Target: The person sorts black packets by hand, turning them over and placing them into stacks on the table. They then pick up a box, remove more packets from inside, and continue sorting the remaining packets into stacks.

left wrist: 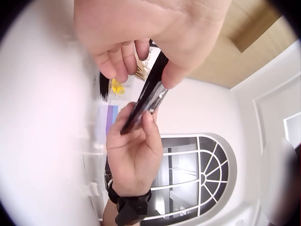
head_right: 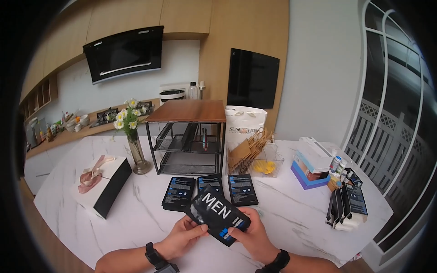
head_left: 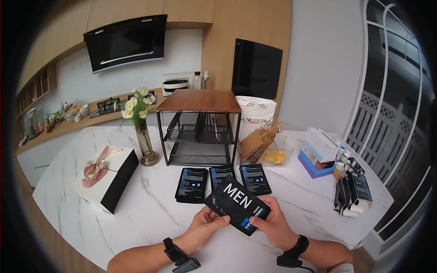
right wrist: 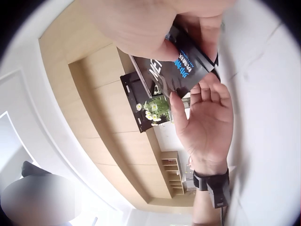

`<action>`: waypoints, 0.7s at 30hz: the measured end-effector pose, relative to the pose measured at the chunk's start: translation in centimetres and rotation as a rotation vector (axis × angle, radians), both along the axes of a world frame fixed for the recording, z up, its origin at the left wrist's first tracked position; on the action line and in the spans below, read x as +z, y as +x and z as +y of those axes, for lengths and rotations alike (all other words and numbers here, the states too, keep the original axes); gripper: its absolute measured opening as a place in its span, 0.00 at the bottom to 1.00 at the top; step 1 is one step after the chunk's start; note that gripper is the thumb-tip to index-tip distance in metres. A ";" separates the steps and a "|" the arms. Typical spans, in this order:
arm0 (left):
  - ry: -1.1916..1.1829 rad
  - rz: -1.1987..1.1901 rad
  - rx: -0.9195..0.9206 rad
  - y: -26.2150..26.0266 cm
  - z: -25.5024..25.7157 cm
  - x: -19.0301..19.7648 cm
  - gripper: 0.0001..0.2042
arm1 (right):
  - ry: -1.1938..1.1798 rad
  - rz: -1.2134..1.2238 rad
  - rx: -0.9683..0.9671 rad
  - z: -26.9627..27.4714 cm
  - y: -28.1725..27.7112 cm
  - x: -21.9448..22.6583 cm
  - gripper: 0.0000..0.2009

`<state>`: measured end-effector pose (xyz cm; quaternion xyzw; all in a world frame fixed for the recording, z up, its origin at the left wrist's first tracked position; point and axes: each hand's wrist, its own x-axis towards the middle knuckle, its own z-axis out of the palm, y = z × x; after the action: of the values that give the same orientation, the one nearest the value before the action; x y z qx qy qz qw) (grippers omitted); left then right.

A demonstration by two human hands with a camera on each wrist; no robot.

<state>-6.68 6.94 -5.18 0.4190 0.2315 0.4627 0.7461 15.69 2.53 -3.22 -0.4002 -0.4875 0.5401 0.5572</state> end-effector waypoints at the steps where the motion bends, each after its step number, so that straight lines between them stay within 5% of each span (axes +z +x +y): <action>1: 0.001 -0.002 0.018 0.3 -0.6 0.4 0.17 | -0.047 0.036 0.028 -0.3 -0.3 0.0 0.27; 7: 0.324 0.273 0.171 -0.2 -1.6 2.5 0.15 | 0.039 -0.165 0.150 0.4 -0.7 -3.7 0.25; 9: 0.474 0.432 0.182 -0.4 -1.4 2.5 0.14 | 0.229 -0.578 0.029 1.4 0.0 -3.9 0.26; 15: 0.468 0.462 0.217 1.5 0.2 -0.4 0.16 | 0.353 -0.331 0.006 2.0 -1.3 -4.5 0.26; 21: 0.325 0.354 0.263 2.9 0.0 -2.2 0.22 | 0.325 -0.469 -0.008 2.0 -1.2 -4.5 0.22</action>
<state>-3.80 6.98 -7.40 0.5738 0.3337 0.5064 0.5504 14.44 4.49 -7.77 -0.4214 -0.6816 0.3457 0.4881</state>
